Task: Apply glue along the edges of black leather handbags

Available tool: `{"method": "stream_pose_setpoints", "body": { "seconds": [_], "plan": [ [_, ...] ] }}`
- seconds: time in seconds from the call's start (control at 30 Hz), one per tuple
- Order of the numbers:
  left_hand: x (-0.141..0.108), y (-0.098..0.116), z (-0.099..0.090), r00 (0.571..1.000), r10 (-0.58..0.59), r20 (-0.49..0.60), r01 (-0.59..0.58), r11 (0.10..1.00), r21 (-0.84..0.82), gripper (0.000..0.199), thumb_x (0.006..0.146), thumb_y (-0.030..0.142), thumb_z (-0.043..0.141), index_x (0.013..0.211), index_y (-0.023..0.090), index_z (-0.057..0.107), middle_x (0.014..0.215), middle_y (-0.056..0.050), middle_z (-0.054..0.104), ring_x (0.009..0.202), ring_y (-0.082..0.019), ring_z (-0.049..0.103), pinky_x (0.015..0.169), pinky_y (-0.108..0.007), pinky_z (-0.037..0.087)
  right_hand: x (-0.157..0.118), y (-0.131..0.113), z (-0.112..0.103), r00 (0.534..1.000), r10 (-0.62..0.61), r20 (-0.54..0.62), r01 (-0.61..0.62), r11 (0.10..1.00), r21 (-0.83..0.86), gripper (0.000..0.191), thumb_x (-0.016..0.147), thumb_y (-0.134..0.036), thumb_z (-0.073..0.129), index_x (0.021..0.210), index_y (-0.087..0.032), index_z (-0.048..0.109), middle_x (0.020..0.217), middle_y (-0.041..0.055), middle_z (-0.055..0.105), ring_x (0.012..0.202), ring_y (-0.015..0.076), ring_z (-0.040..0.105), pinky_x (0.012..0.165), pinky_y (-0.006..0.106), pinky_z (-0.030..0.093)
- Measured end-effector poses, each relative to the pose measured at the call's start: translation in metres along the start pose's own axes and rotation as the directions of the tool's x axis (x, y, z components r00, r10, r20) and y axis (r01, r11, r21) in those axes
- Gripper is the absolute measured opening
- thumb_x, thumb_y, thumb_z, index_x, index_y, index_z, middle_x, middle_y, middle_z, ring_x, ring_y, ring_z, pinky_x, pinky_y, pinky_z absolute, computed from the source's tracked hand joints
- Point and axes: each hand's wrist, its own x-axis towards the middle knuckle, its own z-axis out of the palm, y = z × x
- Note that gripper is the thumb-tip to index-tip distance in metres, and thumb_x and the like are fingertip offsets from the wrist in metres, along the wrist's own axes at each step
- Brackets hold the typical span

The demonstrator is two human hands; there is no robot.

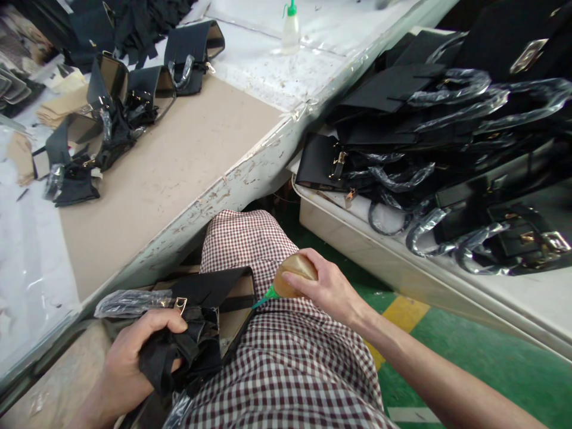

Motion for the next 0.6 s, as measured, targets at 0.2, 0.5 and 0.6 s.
{"method": "stream_pose_setpoints", "body": {
  "seconds": [0.2, 0.5, 0.6],
  "plan": [
    [0.008, -0.001, -0.004, 0.999, -0.040, -0.034, 0.039, 0.998, -0.046, 0.035, 0.071, 0.006, 0.063, 0.098, 0.027, 0.058, 0.088, 0.005, 0.069, 0.076, -0.012, 0.066, 0.069, -0.016, 0.050, -0.014, -0.008, -0.003, 0.999, -0.019, 0.047, 0.007, 0.966, 0.258, 0.039, 0.084, -0.050, 0.072, 0.110, -0.023, 0.060, 0.082, -0.0001, 0.062, 0.065, 0.0173, 0.056, 0.051, 0.026, 0.042],
    [0.012, -0.008, -0.005, 0.995, -0.085, -0.050, 0.077, 0.987, -0.140, 0.032, 0.073, 0.009, 0.069, 0.098, 0.026, 0.059, 0.087, 0.005, 0.066, 0.074, -0.012, 0.063, 0.069, -0.017, 0.049, -0.021, -0.024, 0.014, 0.999, -0.048, -0.018, 0.049, 0.813, 0.580, 0.035, 0.086, -0.046, 0.072, 0.110, -0.023, 0.061, 0.083, 0.0008, 0.061, 0.064, 0.0140, 0.049, 0.045, 0.021, 0.038],
    [0.009, -0.013, -0.004, 0.991, -0.124, -0.047, 0.115, 0.980, -0.160, 0.031, 0.072, 0.010, 0.068, 0.098, 0.024, 0.058, 0.088, 0.003, 0.066, 0.074, -0.013, 0.064, 0.068, -0.019, 0.050, -0.021, -0.027, 0.021, 0.998, -0.057, -0.031, 0.064, 0.808, 0.586, 0.037, 0.086, -0.047, 0.072, 0.112, -0.023, 0.060, 0.083, 0.0007, 0.062, 0.064, 0.0138, 0.048, 0.046, 0.021, 0.039]
  ]
}}
